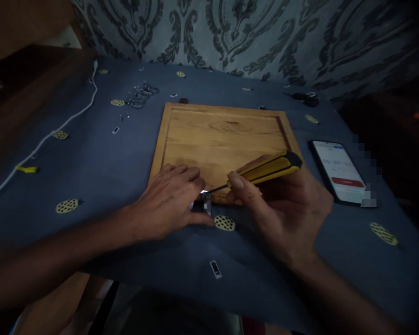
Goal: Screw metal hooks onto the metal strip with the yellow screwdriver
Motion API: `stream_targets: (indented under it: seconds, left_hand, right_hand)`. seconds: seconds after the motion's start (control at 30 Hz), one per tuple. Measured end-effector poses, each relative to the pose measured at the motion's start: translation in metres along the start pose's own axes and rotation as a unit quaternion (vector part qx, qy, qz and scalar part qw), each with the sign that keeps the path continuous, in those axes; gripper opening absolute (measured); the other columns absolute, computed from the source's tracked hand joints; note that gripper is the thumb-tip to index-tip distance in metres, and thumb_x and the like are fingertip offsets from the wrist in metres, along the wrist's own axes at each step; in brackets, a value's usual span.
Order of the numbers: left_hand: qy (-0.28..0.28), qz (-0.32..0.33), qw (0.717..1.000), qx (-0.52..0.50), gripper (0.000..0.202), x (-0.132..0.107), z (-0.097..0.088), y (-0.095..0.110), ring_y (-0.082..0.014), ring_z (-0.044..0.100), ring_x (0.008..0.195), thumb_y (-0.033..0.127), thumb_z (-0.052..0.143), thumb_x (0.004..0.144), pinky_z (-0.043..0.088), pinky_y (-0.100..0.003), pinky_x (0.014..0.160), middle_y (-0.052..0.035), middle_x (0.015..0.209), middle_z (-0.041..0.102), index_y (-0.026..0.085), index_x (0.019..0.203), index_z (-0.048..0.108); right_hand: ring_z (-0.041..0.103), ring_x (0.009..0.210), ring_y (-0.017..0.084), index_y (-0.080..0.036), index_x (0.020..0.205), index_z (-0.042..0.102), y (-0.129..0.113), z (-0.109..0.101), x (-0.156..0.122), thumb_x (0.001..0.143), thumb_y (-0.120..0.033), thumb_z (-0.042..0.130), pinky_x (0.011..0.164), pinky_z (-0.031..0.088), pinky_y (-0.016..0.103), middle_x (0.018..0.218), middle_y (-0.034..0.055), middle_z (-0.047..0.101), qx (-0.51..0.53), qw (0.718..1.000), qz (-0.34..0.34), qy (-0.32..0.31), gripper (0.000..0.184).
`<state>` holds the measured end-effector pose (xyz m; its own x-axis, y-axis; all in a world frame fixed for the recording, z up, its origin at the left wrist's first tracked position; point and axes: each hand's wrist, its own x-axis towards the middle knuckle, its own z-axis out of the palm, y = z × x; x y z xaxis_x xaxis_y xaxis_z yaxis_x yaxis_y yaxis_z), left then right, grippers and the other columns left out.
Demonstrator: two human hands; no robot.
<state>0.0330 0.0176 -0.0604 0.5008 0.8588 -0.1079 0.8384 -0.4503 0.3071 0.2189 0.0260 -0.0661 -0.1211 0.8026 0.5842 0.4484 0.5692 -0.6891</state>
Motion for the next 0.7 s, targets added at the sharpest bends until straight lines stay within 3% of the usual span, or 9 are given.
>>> stream_targets:
  seconds: [0.23, 0.5, 0.7]
  left_hand:
    - [0.0, 0.003, 1.0, -0.014, 0.057, 0.0, -0.0001, -0.0014, -0.0286, 0.061, 0.103, 0.064, 0.075, 0.083, 0.044, -0.043, 0.095, -0.0064, 0.102, 0.063, 0.016, 0.113, 0.071]
    - [0.007, 0.003, 1.0, -0.014, 0.053, 0.0001, 0.0004, 0.0001, -0.0281, 0.06, 0.099, 0.063, 0.077, 0.083, 0.045, -0.043, 0.092, -0.0058, 0.099, 0.062, 0.015, 0.102, 0.071]
    - [0.016, 0.01, 1.0, -0.004, 0.052, 0.0002, 0.0005, -0.0011, -0.0279, 0.06, 0.098, 0.064, 0.076, 0.083, 0.044, -0.042, 0.09, -0.0059, 0.097, 0.062, 0.015, 0.1, 0.07]
  right_hand:
    - [0.063, 0.054, 0.015, -0.028, 0.087, 0.067, -0.0008, -0.0016, 0.0008, 0.095, -0.035, 0.073, 0.049, 0.053, 0.032, 0.079, -0.0009, 0.069, 0.085, 0.99, 0.006, 0.114, 0.012]
    - [0.064, 0.056, 0.018, -0.024, 0.084, 0.063, 0.0031, -0.0016, -0.0003, 0.095, -0.035, 0.07, 0.055, 0.051, 0.035, 0.07, -0.0009, 0.065, -0.015, 0.998, -0.011, 0.055, 0.017]
    - [0.065, 0.059, 0.018, -0.026, 0.088, 0.064, 0.0019, 0.0006, -0.0028, 0.095, -0.034, 0.071, 0.057, 0.052, 0.036, 0.077, -0.0006, 0.067, 0.001, 0.999, 0.019, 0.03, 0.013]
